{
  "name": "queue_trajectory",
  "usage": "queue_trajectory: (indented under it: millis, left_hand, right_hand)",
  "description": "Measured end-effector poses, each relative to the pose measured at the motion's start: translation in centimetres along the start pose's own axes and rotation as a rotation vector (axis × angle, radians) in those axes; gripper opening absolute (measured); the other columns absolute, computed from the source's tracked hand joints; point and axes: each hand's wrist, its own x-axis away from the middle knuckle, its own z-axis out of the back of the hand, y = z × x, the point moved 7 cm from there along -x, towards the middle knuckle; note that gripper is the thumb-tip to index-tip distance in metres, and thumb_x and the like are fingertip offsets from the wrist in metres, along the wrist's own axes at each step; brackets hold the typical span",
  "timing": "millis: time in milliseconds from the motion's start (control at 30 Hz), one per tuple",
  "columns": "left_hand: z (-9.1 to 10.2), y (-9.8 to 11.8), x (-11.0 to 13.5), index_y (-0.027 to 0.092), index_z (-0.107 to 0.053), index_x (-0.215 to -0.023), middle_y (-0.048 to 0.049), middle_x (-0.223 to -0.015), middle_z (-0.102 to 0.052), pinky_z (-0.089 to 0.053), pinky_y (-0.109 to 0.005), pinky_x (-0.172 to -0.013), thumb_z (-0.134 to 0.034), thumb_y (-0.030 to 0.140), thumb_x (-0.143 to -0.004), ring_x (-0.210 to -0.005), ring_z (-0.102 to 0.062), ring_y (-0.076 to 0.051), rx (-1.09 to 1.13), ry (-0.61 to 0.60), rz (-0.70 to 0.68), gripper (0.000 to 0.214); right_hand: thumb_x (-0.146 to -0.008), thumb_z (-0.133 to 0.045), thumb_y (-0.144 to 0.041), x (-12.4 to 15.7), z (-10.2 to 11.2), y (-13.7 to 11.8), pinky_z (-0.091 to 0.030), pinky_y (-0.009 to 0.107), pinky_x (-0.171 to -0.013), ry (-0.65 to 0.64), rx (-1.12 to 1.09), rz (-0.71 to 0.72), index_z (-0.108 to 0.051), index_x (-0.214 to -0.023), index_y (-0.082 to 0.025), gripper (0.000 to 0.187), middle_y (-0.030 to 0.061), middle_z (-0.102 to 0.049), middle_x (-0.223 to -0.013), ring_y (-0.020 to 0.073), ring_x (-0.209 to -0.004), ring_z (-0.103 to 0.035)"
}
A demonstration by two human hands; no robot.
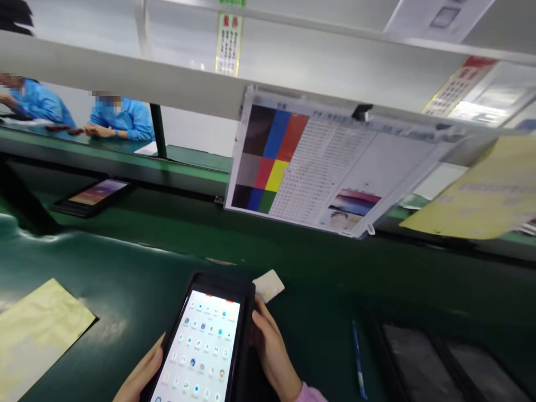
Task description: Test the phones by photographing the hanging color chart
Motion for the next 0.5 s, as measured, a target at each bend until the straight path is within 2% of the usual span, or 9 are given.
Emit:
queue_trajectory:
  millis: [100, 233, 333, 500]
  left_hand:
    - [0.7, -0.4, -0.1, 0.024, -0.08, -0.112, -0.0113, -0.134, -0.07, -0.032, -0.061, -0.123, -0.095, 0.066, -0.054, -0.148, -0.032, -0.046, 0.008, 0.034, 0.064, 0.074]
    - [1.3, -0.2, 0.7, 0.025, -0.075, -0.125, -0.0103, -0.143, -0.064, -0.021, -0.055, -0.127, -0.094, 0.061, -0.063, -0.147, -0.038, -0.042, -0.056, 0.045, 0.107, 0.074]
    - [1.7, 0.0, 1.2, 0.025, -0.074, -0.128, -0.0094, -0.149, -0.058, -0.026, -0.055, -0.126, -0.092, 0.059, -0.067, -0.144, -0.043, -0.043, -0.11, 0.061, 0.114, 0.072]
    - [1.8, 0.2, 1.6, 0.024, -0.072, -0.131, -0.0111, -0.147, -0.061, -0.037, -0.058, -0.121, -0.092, 0.06, -0.065, -0.143, -0.046, -0.045, -0.166, 0.068, 0.094, 0.078]
  right_hand:
    - [-0.074, -0.087, -0.051, -0.2, 0.7, 0.6, -0.05, 0.05, -0.106, 0.032, 0.032, -0.019, -0.068, -0.131, -0.025, 0.066, 0.0085, -0.073, -0.124, 0.0353, -0.117, -0.068]
    - [-0.077, -0.086, -0.037, -0.2, 0.6, 0.8, -0.044, 0.045, -0.112, -0.007, 0.053, 0.003, -0.07, -0.129, -0.026, 0.056, 0.0059, -0.07, -0.132, 0.0321, -0.124, -0.063]
    - [-0.076, -0.083, -0.028, -0.2, 0.1, 0.5, -0.047, 0.045, -0.108, -0.048, 0.039, 0.017, -0.071, -0.127, -0.026, 0.052, 0.005, -0.072, -0.124, 0.0318, -0.119, -0.065]
    - [-0.06, -0.074, -0.016, -0.2, -0.3, 0.3, -0.053, 0.043, -0.1, -0.066, -0.033, 0.013, -0.074, -0.111, -0.024, 0.052, 0.0022, -0.075, -0.107, 0.0312, -0.108, -0.068]
